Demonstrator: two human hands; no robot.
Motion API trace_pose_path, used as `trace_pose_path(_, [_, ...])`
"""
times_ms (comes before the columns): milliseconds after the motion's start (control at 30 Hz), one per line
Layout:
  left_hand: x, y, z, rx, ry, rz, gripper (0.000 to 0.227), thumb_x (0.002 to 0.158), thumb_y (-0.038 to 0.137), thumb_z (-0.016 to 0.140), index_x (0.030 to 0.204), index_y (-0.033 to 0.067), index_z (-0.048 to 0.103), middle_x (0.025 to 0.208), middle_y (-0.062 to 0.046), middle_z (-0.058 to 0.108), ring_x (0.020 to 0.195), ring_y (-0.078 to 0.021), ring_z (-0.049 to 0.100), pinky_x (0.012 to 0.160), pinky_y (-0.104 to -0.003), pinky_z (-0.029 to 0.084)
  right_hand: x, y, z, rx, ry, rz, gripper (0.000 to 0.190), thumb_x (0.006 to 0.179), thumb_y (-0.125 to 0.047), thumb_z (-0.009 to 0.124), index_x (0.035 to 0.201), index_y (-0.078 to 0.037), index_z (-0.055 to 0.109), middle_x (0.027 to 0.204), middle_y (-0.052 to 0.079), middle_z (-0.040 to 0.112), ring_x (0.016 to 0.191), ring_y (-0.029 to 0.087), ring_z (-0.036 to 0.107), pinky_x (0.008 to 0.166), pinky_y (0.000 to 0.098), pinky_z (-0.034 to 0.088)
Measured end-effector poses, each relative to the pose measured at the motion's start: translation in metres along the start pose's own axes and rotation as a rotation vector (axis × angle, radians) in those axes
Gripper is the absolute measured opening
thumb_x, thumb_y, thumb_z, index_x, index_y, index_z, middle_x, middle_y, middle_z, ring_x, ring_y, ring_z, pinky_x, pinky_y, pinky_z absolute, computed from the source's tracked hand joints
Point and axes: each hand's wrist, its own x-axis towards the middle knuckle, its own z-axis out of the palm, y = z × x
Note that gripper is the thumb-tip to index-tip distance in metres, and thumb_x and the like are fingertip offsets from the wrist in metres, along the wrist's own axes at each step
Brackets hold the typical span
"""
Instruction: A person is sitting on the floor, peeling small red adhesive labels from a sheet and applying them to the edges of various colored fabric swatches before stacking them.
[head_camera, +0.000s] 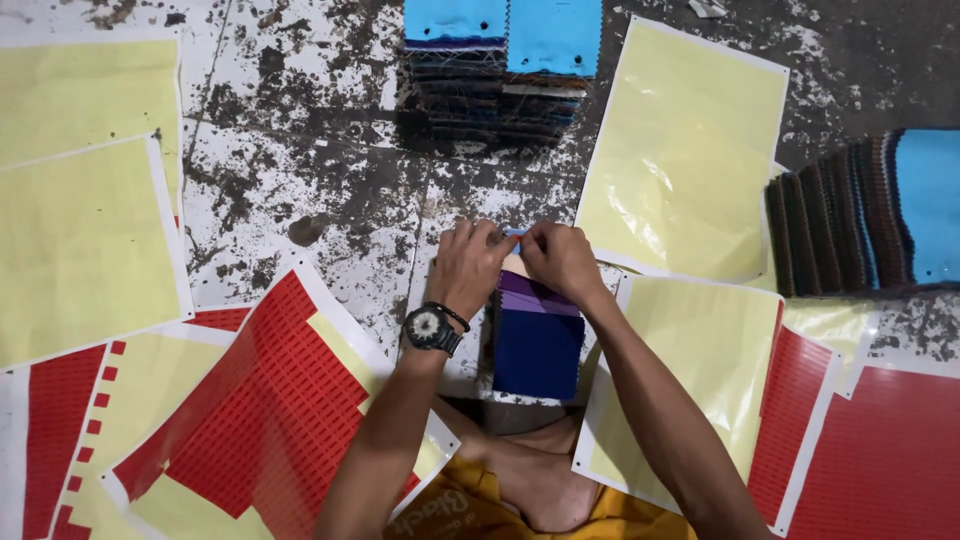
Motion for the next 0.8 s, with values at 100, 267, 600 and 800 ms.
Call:
trace_pose_path(100, [0.0, 0.0, -0.019, -0.002, 0.001, 0.028, 0.025, 0.097, 0.01, 0.058, 0.111, 0.0283, 0.068, 0.097, 0.001, 0.049, 0.09, -0.021, 0.054, 0.079, -0.041, 0.049, -0.008, -0.01, -0.001, -0.115, 0.037, 0.003, 0.016, 0.085, -0.029, 0.068, 0.096, -0.023, 0.078, 0.086, 0.005, 0.077, 0.085, 0.033, 0.076, 0.075, 0.0506, 0.062])
trace_pose_path(267, [0.002, -0.001, -0.011, -0.059, -0.048, -0.004, 0.025, 0.097, 0.01, 0.058, 0.11, 0.0283, 0.07, 0.1, 0.001, 0.052, 0.094, -0.0229, 0.055, 0.08, -0.042, 0.048, -0.009, -0.009, -0.026, -0.318, 0.166, -0.337, 0.038, 0.08, -0.016, 0.081, 0.117, -0.015, 0.073, 0.108, 0.014, 0.064, 0.101, 0.044, 0.065, 0.082, 0.0583, 0.06])
trace_pose_path(600, [0.009, 0.004, -0.045, -0.954, 0.066, -0.584, 0.034, 0.085, 0.0, 0.056, 0.1, 0.0214, 0.078, 0.098, -0.007, 0.071, 0.096, -0.0312, 0.072, 0.085, -0.041, 0.058, -0.016, 0.008, -0.014, -0.496, 0.724, -0.859, 0.018, 0.082, -0.021, 0.079, 0.072, -0.018, 0.064, 0.084, -0.001, 0.06, 0.08, 0.021, 0.062, 0.073, 0.0351, 0.054])
trace_pose_path(800, [0.023, 0.011, -0.05, -1.335, 0.018, -0.837, 0.032, 0.094, 0.015, 0.049, 0.118, 0.0106, 0.069, 0.102, -0.011, 0.073, 0.098, -0.0205, 0.068, 0.088, -0.036, 0.053, -0.065, -0.024, -0.055, 0.071, -0.053, -0.596, 0.015, 0.078, -0.013, 0.072, 0.087, -0.004, 0.063, 0.089, 0.018, 0.068, 0.086, 0.046, 0.067, 0.075, 0.0551, 0.055])
